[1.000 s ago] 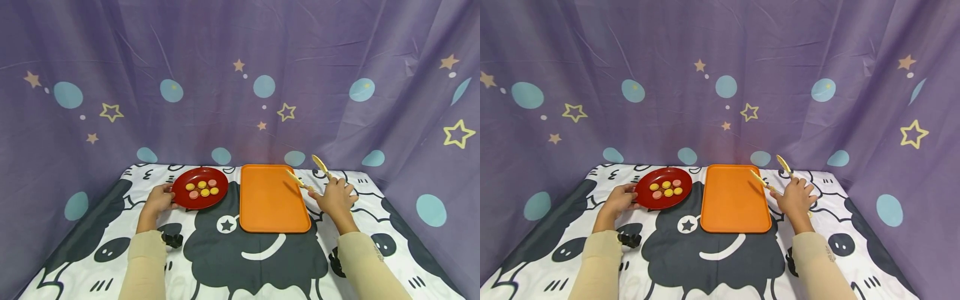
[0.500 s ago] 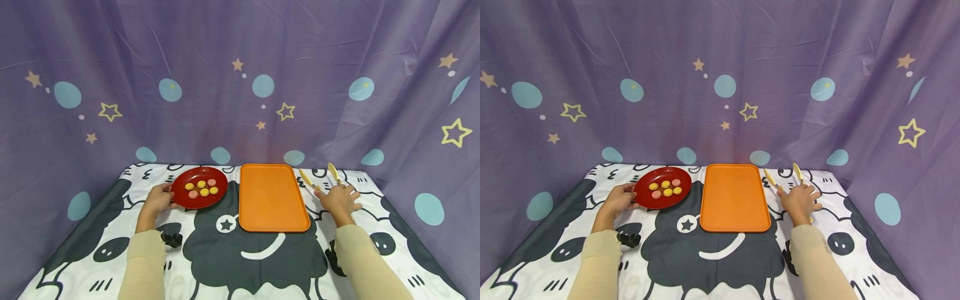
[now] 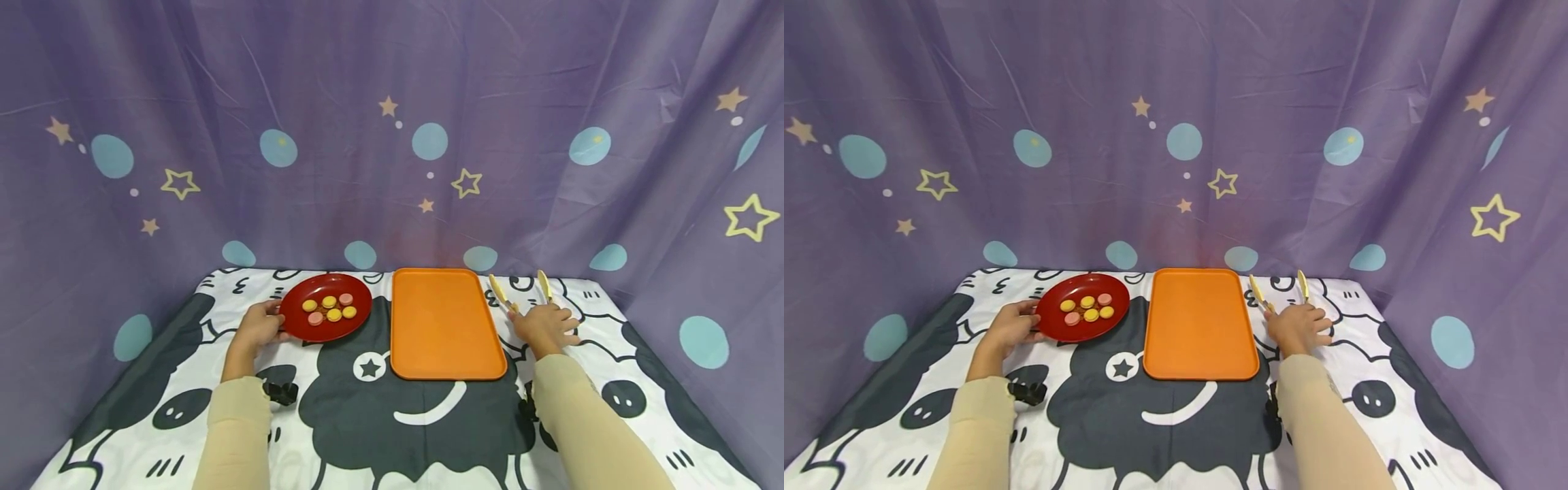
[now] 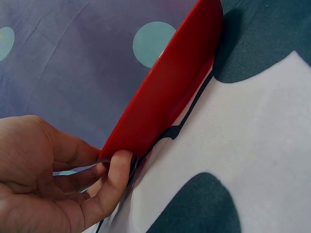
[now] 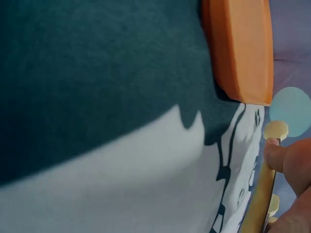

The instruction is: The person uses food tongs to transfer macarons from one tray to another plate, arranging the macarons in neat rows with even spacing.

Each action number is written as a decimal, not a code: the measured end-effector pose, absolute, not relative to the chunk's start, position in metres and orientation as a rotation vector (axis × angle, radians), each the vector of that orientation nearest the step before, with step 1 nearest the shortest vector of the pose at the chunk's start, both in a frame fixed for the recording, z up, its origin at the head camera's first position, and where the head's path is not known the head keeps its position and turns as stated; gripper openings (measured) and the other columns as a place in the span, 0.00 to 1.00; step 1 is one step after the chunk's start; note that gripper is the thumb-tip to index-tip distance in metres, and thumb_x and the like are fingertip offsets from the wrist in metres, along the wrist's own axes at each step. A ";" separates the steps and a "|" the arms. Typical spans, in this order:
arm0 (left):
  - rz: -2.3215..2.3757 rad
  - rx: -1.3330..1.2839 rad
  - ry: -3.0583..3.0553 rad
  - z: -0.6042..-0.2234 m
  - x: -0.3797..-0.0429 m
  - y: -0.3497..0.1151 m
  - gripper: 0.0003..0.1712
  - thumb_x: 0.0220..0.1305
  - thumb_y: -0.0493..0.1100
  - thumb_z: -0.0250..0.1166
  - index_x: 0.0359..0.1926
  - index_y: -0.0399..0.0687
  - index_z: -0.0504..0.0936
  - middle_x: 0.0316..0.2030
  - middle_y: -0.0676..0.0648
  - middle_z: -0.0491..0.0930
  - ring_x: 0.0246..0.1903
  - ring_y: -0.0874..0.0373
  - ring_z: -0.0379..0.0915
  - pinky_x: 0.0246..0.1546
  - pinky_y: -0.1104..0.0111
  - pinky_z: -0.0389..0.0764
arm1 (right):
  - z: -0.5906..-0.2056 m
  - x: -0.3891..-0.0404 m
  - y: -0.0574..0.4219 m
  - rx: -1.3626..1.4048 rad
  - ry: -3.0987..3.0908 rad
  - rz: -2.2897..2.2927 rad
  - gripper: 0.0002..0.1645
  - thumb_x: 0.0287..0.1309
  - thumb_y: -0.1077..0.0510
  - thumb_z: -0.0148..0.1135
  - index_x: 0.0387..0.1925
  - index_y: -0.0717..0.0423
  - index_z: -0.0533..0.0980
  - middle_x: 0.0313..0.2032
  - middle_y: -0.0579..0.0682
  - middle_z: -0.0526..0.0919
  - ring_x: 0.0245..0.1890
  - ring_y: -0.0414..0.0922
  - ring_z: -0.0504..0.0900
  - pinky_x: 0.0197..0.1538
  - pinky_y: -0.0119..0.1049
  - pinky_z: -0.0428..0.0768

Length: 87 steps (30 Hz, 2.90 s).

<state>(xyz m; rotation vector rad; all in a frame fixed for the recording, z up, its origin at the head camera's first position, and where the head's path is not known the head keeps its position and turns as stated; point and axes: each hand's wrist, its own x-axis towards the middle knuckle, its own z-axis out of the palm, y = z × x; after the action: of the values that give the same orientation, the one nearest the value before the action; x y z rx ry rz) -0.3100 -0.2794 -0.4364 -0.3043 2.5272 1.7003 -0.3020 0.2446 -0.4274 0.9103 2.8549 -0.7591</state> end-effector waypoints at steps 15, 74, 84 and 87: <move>1.719 -0.309 2.505 -0.436 -0.309 -0.281 0.33 0.74 0.30 0.45 0.78 0.33 0.56 0.65 0.31 0.63 0.30 0.57 0.78 0.30 0.68 0.87 | -0.445 -0.307 0.243 0.959 2.751 -0.845 0.65 0.64 0.31 0.57 0.69 0.85 0.43 0.64 0.86 0.46 0.67 0.77 0.44 0.64 0.73 0.56; 0.595 0.127 3.220 -0.381 -0.263 -0.193 0.27 0.69 0.41 0.57 0.66 0.32 0.75 0.59 0.27 0.74 0.59 0.26 0.67 0.59 0.34 0.69 | -0.394 -0.259 0.202 0.198 3.226 -0.932 0.57 0.70 0.35 0.55 0.77 0.74 0.46 0.71 0.77 0.55 0.70 0.76 0.53 0.63 0.77 0.53; 0.471 0.278 3.197 -0.385 -0.243 -0.124 0.32 0.71 0.53 0.64 0.69 0.41 0.74 0.65 0.33 0.72 0.62 0.31 0.65 0.64 0.33 0.66 | -0.396 -0.247 0.184 -0.016 3.290 -0.732 0.53 0.71 0.32 0.53 0.78 0.65 0.52 0.72 0.72 0.58 0.71 0.71 0.54 0.62 0.78 0.54; 0.515 0.305 3.162 -0.382 -0.239 -0.116 0.34 0.72 0.55 0.62 0.71 0.42 0.72 0.66 0.34 0.71 0.64 0.32 0.64 0.65 0.34 0.65 | -0.394 -0.242 0.180 -0.058 3.304 -0.702 0.52 0.71 0.33 0.54 0.79 0.61 0.51 0.72 0.72 0.59 0.71 0.72 0.55 0.61 0.78 0.56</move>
<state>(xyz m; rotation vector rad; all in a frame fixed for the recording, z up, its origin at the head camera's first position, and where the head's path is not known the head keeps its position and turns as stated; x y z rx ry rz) -0.2388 -0.1161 -0.3819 0.3049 3.1616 0.5145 -0.2419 0.1799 -0.3937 -0.0581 3.3038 -0.7023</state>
